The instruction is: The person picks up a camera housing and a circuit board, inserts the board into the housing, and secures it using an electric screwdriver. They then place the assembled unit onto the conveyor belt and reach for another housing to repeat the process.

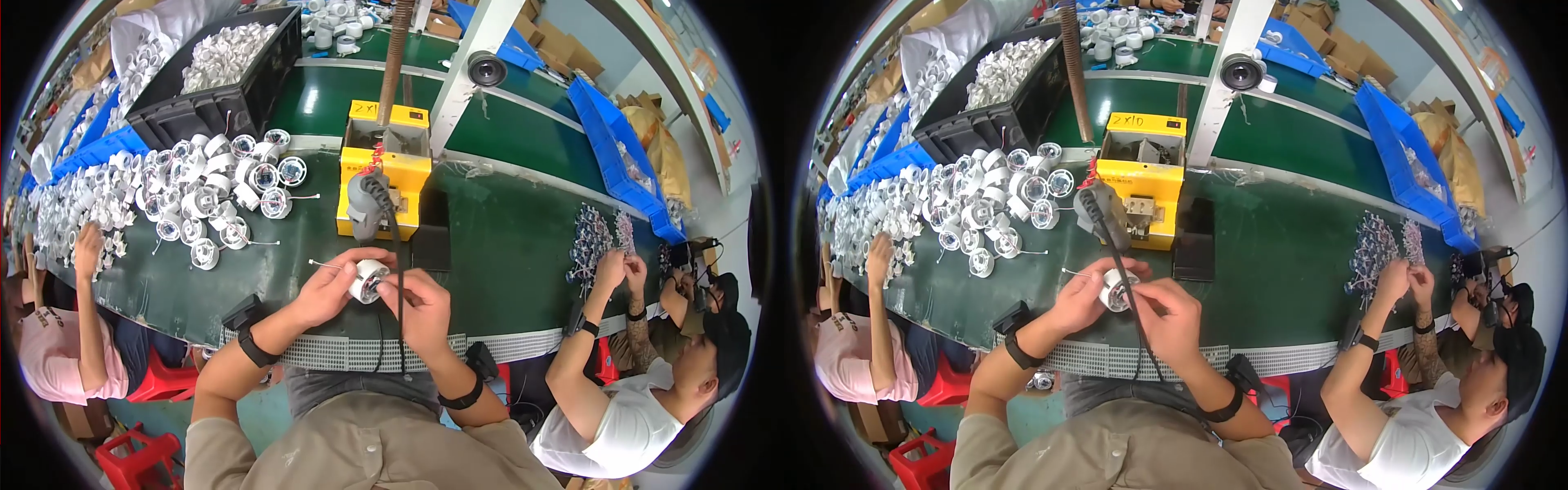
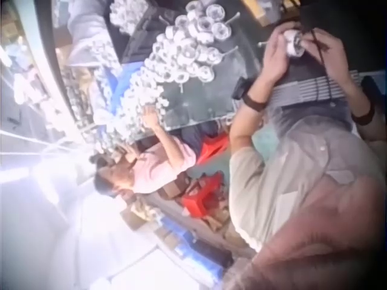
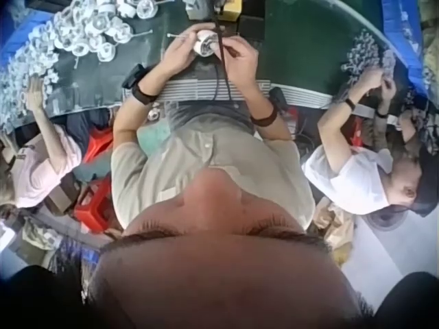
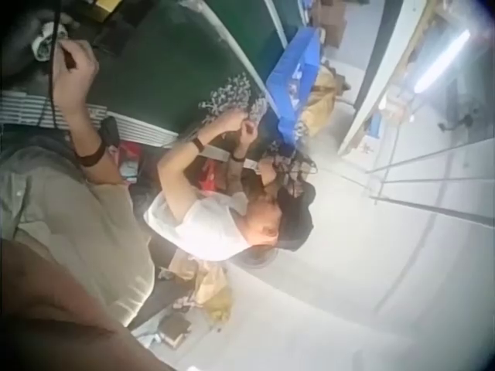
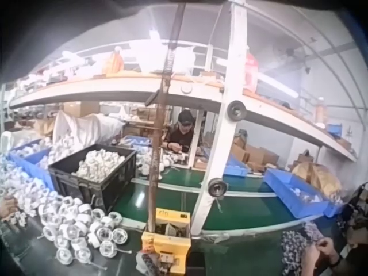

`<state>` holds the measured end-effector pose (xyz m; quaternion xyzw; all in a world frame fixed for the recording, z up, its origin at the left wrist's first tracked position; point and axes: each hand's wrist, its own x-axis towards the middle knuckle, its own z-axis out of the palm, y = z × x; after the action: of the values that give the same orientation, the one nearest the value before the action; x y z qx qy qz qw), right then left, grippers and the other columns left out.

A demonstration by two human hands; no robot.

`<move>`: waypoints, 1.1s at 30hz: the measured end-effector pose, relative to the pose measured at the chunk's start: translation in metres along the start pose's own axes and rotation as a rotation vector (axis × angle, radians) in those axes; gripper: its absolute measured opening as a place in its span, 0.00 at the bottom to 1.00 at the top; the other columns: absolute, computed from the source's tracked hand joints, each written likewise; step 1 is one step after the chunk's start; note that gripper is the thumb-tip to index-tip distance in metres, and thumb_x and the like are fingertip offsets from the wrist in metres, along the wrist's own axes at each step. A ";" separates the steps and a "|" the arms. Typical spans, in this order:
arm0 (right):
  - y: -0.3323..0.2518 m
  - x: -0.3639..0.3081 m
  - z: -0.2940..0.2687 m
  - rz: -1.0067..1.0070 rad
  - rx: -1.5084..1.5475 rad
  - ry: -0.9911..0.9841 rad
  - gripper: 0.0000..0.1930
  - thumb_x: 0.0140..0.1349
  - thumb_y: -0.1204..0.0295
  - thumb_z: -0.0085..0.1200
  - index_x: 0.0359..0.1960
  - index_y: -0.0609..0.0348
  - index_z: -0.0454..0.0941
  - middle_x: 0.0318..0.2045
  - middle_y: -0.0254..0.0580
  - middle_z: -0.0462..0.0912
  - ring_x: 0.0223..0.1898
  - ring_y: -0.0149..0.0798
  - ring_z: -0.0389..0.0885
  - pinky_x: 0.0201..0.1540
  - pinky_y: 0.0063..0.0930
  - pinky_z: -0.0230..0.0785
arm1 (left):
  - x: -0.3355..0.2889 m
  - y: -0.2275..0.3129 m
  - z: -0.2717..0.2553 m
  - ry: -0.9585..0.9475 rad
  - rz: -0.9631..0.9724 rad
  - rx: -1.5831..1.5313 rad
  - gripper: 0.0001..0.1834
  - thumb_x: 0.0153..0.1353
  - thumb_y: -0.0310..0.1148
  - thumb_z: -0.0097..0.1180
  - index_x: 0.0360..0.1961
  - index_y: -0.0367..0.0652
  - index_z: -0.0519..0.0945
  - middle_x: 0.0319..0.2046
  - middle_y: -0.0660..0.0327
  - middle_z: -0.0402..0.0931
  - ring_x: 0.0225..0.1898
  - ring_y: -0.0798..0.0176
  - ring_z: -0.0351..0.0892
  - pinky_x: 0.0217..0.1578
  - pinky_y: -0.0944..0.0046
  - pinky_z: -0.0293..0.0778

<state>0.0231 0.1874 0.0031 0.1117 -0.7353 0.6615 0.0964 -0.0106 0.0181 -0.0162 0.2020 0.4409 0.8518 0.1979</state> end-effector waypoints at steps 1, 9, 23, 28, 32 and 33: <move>0.000 -0.001 0.001 0.003 -0.001 -0.002 0.06 0.60 0.81 0.58 0.38 0.71 0.79 0.33 0.37 0.80 0.34 0.26 0.79 0.36 0.18 0.72 | 0.000 -0.001 0.001 -0.030 0.010 -0.024 0.24 0.73 0.43 0.37 0.61 0.36 0.65 0.59 0.50 0.67 0.60 0.58 0.68 0.60 0.58 0.65; -0.006 -0.004 0.006 0.267 0.202 0.010 0.05 0.60 0.79 0.59 0.37 0.68 0.80 0.26 0.37 0.82 0.27 0.25 0.80 0.31 0.18 0.73 | -0.001 -0.007 0.001 -0.051 0.031 0.035 0.20 0.74 0.43 0.34 0.55 0.39 0.65 0.58 0.51 0.66 0.57 0.60 0.69 0.58 0.58 0.66; -0.006 -0.007 0.012 0.337 0.267 0.011 0.06 0.61 0.77 0.59 0.36 0.69 0.78 0.27 0.38 0.80 0.27 0.27 0.78 0.31 0.18 0.72 | -0.002 -0.009 -0.001 -0.031 0.062 0.139 0.20 0.74 0.43 0.32 0.54 0.39 0.65 0.57 0.51 0.68 0.54 0.62 0.70 0.56 0.60 0.66; 0.006 -0.011 0.014 0.009 0.004 0.110 0.08 0.54 0.80 0.64 0.36 0.67 0.80 0.31 0.37 0.77 0.33 0.29 0.77 0.36 0.20 0.70 | -0.002 -0.006 0.007 -0.066 0.054 -0.104 0.26 0.74 0.46 0.34 0.65 0.40 0.56 0.60 0.52 0.63 0.59 0.59 0.65 0.60 0.58 0.62; 0.005 -0.012 0.014 -0.073 -0.131 0.135 0.12 0.49 0.81 0.67 0.36 0.63 0.81 0.37 0.38 0.72 0.39 0.33 0.75 0.43 0.24 0.70 | -0.003 -0.006 0.005 -0.074 0.053 -0.063 0.28 0.73 0.46 0.34 0.68 0.42 0.53 0.62 0.52 0.61 0.62 0.58 0.63 0.61 0.57 0.61; 0.005 -0.011 0.014 -0.088 -0.116 0.151 0.12 0.48 0.81 0.68 0.35 0.62 0.81 0.38 0.38 0.71 0.40 0.33 0.75 0.44 0.25 0.70 | -0.003 -0.006 0.004 -0.081 0.053 -0.078 0.29 0.73 0.46 0.35 0.68 0.42 0.53 0.63 0.52 0.60 0.62 0.58 0.62 0.62 0.57 0.60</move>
<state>0.0319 0.1742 -0.0066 0.0882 -0.7573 0.6196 0.1866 -0.0049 0.0225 -0.0196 0.2402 0.3935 0.8643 0.2009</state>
